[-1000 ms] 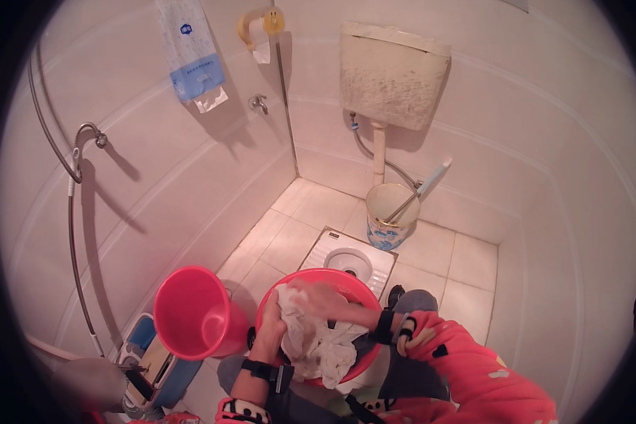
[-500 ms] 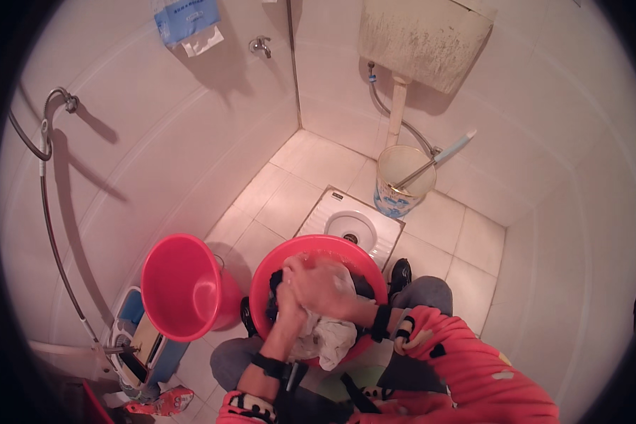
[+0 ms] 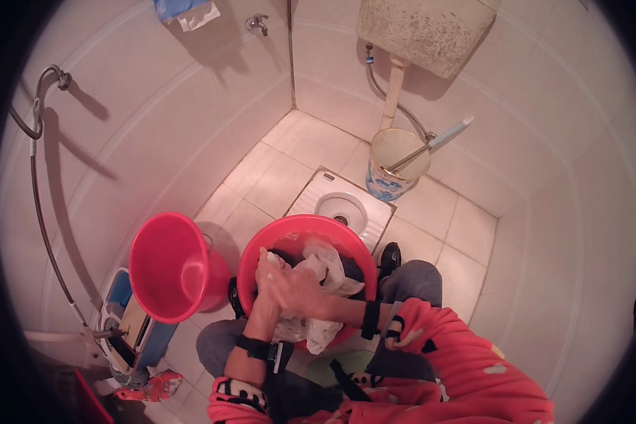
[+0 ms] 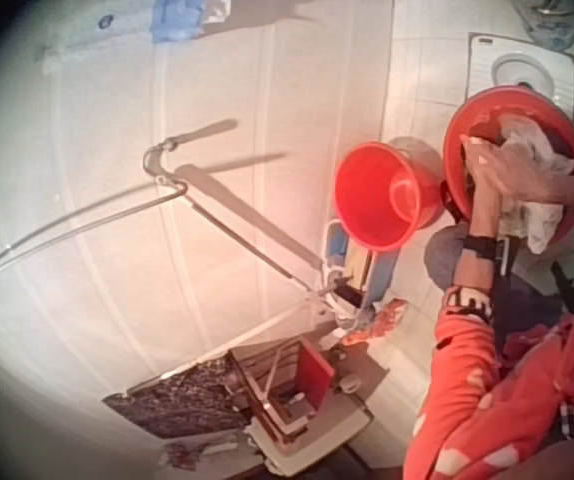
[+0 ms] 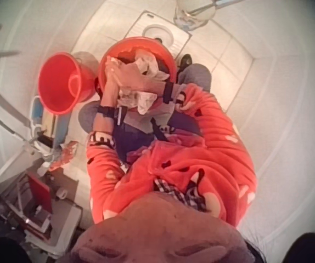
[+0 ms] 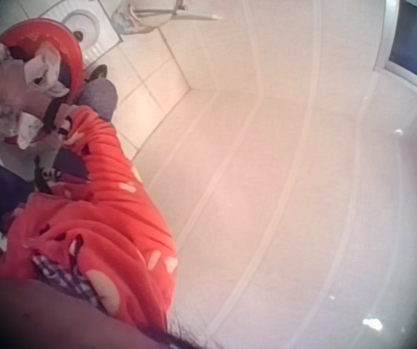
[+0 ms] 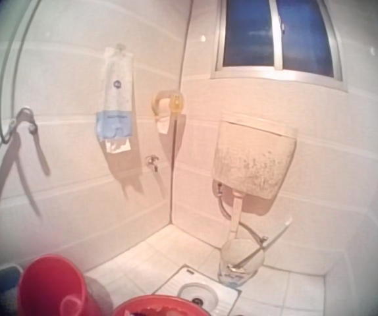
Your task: The person sits on the bathroom floor and hand-washes clothes in a pink basin filled with water. They repeatedly submerge, agitate, and wring out a white garment and other items, then place them back into the basin.
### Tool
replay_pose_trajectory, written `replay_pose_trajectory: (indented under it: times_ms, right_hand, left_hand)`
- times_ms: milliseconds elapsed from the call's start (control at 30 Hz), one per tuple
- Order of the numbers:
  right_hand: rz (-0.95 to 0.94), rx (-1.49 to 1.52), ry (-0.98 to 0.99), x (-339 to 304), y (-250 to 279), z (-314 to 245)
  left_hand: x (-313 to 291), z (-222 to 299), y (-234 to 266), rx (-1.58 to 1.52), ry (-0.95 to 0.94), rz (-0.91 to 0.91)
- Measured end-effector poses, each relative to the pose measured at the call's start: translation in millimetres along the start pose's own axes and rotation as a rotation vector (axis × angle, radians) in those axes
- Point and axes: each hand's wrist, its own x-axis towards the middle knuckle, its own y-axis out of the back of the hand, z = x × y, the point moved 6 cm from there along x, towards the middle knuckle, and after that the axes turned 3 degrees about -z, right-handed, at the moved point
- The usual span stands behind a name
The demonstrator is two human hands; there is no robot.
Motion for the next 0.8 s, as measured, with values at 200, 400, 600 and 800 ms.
replay_pose_trajectory:
  times_ms: [200, 400, 600, 800]
  right_hand:
    - [0.242, 0.076, -0.378, 6, 37, 36]
    - [-0.086, 0.279, -0.269, -3, -5, 22]
    - [0.189, 0.16, -0.245, 0, 23, 30]
    - [-0.231, 0.227, -0.192, -5, 9, 10]
  left_hand:
    - [-25, -33, 45, 0.231, 0.162, 0.738]
    - [-5, -14, 14, 0.044, -0.027, -0.043]
    - [-25, -20, 41, 0.304, 0.109, 0.743]
    - [-7, -20, -12, 0.021, 0.03, -0.012]
